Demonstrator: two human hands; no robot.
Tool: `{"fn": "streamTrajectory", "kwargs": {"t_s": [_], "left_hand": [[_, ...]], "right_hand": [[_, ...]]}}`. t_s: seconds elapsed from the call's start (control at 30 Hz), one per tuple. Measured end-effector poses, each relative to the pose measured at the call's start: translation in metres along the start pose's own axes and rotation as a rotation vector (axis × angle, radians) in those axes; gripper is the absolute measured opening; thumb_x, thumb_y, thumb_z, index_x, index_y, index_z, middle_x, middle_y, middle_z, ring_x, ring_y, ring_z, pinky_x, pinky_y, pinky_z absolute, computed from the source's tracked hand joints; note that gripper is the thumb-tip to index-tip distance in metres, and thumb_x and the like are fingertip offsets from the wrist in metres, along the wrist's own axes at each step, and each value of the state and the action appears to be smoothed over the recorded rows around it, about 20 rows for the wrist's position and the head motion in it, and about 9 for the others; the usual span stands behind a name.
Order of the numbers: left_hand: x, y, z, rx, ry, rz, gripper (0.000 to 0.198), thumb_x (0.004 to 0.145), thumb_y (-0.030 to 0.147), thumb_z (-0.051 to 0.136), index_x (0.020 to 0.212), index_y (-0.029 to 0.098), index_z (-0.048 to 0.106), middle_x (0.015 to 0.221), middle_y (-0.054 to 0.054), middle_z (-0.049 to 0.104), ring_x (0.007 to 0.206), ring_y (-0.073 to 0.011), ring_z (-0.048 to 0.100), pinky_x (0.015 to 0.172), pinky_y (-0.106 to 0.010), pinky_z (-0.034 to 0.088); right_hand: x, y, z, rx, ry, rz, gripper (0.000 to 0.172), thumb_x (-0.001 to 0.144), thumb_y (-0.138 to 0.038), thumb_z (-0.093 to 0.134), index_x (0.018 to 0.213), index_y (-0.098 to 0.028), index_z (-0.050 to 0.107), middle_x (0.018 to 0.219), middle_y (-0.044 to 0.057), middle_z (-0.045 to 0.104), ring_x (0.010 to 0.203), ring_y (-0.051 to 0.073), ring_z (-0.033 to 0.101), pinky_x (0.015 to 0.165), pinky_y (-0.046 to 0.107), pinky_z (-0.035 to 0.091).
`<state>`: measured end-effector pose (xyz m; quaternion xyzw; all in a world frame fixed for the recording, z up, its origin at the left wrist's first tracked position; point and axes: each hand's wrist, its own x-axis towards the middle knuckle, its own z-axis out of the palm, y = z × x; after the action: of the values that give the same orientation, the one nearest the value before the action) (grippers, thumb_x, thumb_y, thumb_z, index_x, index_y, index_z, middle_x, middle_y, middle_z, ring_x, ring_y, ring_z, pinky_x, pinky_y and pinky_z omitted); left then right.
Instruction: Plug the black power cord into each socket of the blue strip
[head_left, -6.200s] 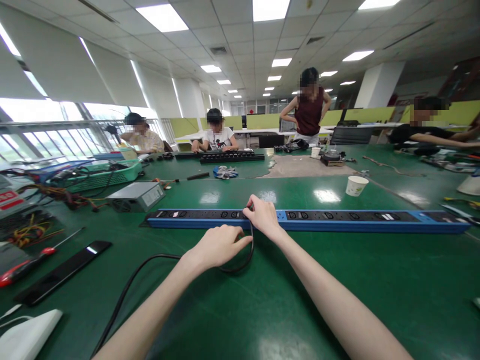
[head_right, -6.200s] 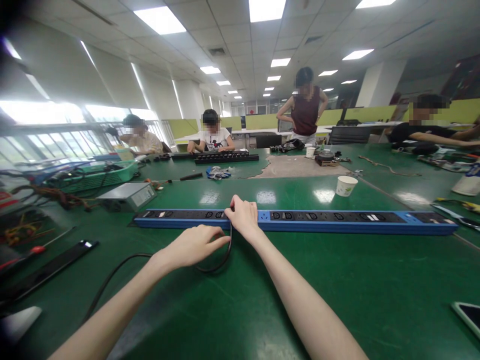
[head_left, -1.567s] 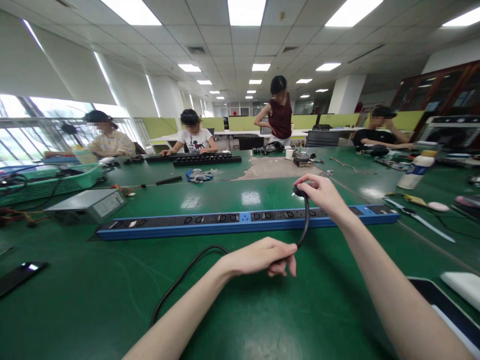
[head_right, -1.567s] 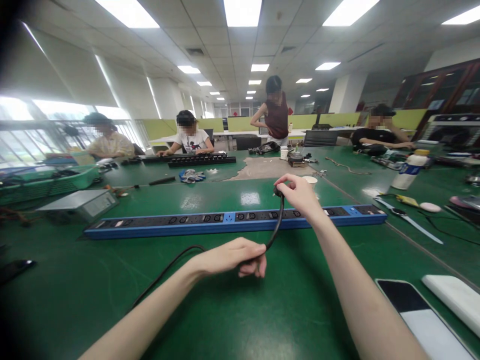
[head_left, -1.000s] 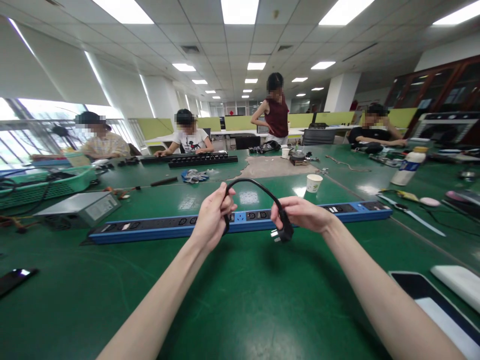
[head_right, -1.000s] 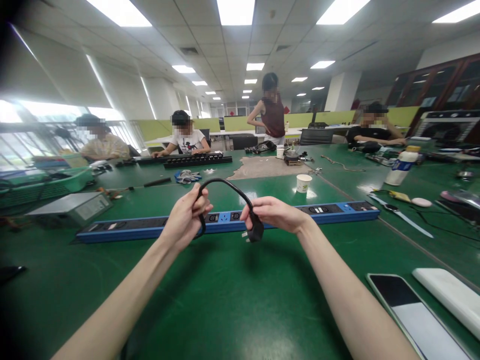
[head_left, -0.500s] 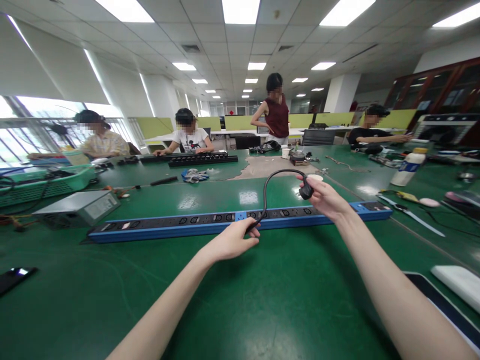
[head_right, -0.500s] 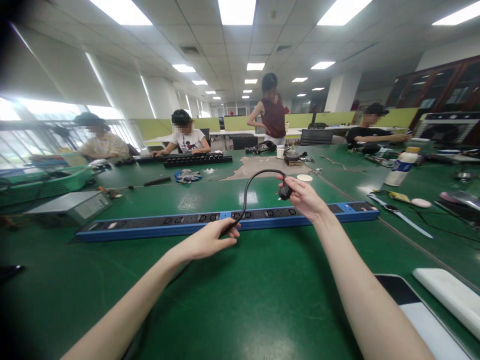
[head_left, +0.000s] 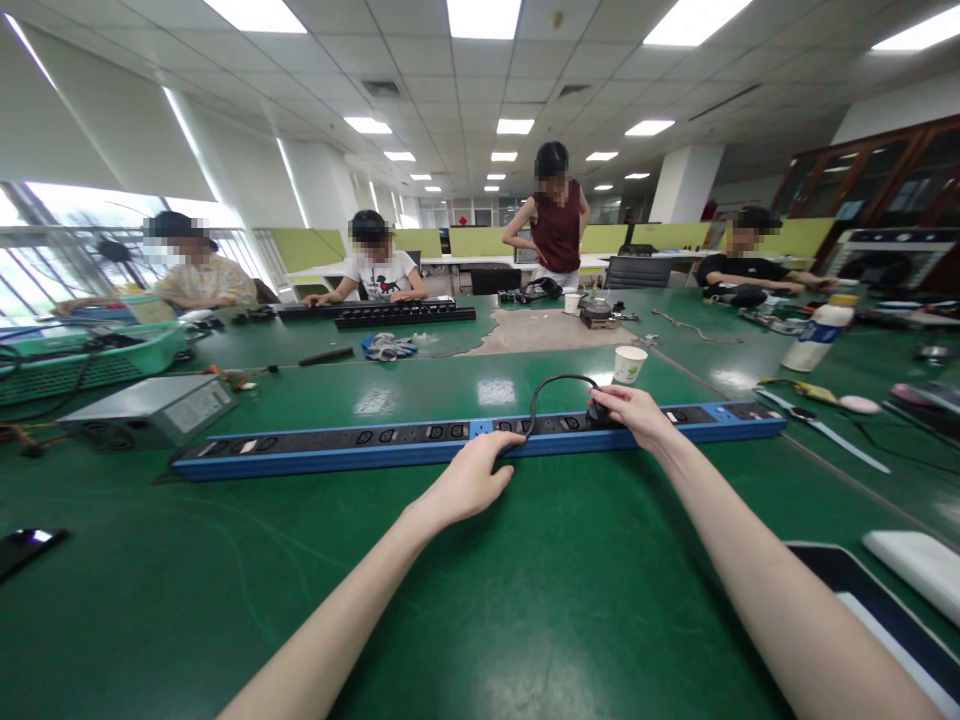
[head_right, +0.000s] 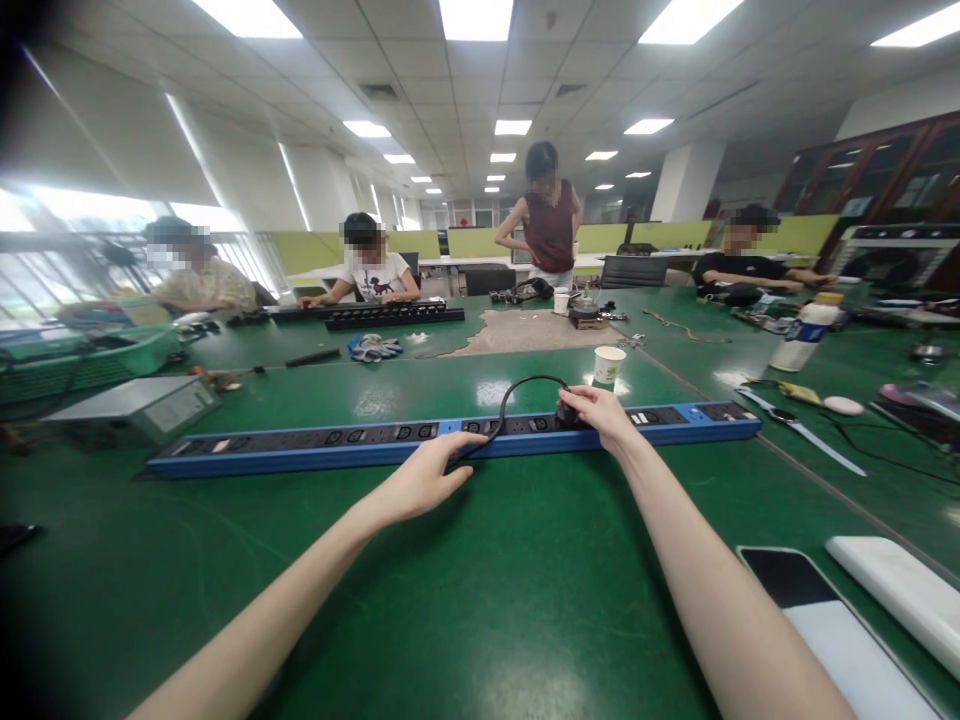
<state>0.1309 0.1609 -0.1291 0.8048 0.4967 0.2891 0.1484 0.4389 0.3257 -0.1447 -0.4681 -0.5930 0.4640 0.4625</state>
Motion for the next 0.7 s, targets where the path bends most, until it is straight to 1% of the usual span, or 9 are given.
{"fn": "streamTrajectory", "kwargs": {"t_s": [0.13, 0.27, 0.37, 0.47, 0.6, 0.7], "left_hand": [[-0.002, -0.008, -0.005, 0.103, -0.017, 0.032, 0.05, 0.089, 0.019, 0.056, 0.138, 0.023, 0.058, 0.146, -0.007, 0.06, 0.137, -0.0232, 0.053, 0.12, -0.04, 0.039], [-0.004, -0.022, -0.009, 0.261, -0.042, 0.008, 0.058, 0.089, 0.022, 0.055, 0.147, 0.015, 0.051, 0.153, -0.013, 0.052, 0.144, -0.025, 0.046, 0.123, -0.041, 0.033], [-0.006, -0.027, -0.008, 0.377, -0.094, -0.026, 0.066, 0.088, 0.024, 0.056, 0.151, 0.009, 0.044, 0.158, -0.017, 0.044, 0.148, -0.0268, 0.041, 0.124, -0.042, 0.031], [-0.007, -0.026, -0.005, 0.448, -0.114, -0.028, 0.068, 0.088, 0.024, 0.054, 0.153, 0.009, 0.041, 0.161, -0.017, 0.04, 0.151, -0.0265, 0.037, 0.124, -0.043, 0.03], [-0.008, -0.025, -0.004, 0.474, -0.114, -0.021, 0.069, 0.088, 0.023, 0.052, 0.154, 0.01, 0.039, 0.162, -0.016, 0.039, 0.151, -0.0256, 0.037, 0.123, -0.041, 0.031], [-0.008, -0.026, -0.004, 0.475, -0.112, -0.015, 0.069, 0.088, 0.024, 0.052, 0.154, 0.011, 0.039, 0.162, -0.016, 0.039, 0.151, -0.0253, 0.037, 0.123, -0.04, 0.031]], "right_hand": [[0.001, 0.001, 0.001, -0.069, 0.0, -0.034, 0.056, 0.069, -0.058, 0.082, 0.104, -0.014, 0.076, 0.103, 0.012, 0.077, 0.09, 0.019, 0.07, 0.079, 0.028, 0.053], [0.0, -0.002, 0.001, -0.125, -0.025, -0.086, 0.055, 0.071, -0.059, 0.08, 0.103, -0.015, 0.077, 0.099, 0.01, 0.077, 0.09, 0.019, 0.07, 0.085, 0.031, 0.052], [0.0, -0.003, 0.004, -0.171, -0.006, -0.093, 0.053, 0.072, -0.06, 0.078, 0.1, -0.015, 0.078, 0.096, 0.009, 0.077, 0.088, 0.019, 0.069, 0.084, 0.031, 0.051], [0.002, -0.003, 0.007, -0.219, -0.021, -0.093, 0.054, 0.073, -0.06, 0.076, 0.1, -0.014, 0.078, 0.095, 0.009, 0.077, 0.087, 0.019, 0.068, 0.082, 0.03, 0.05], [0.01, 0.001, 0.004, -0.332, -0.031, -0.103, 0.058, 0.074, -0.066, 0.071, 0.099, -0.014, 0.079, 0.094, 0.008, 0.076, 0.086, 0.02, 0.065, 0.079, 0.03, 0.048], [0.013, 0.001, -0.001, -0.432, -0.065, -0.104, 0.059, 0.076, -0.07, 0.068, 0.092, -0.014, 0.079, 0.086, 0.006, 0.075, 0.085, 0.02, 0.063, 0.079, 0.029, 0.046]]}}
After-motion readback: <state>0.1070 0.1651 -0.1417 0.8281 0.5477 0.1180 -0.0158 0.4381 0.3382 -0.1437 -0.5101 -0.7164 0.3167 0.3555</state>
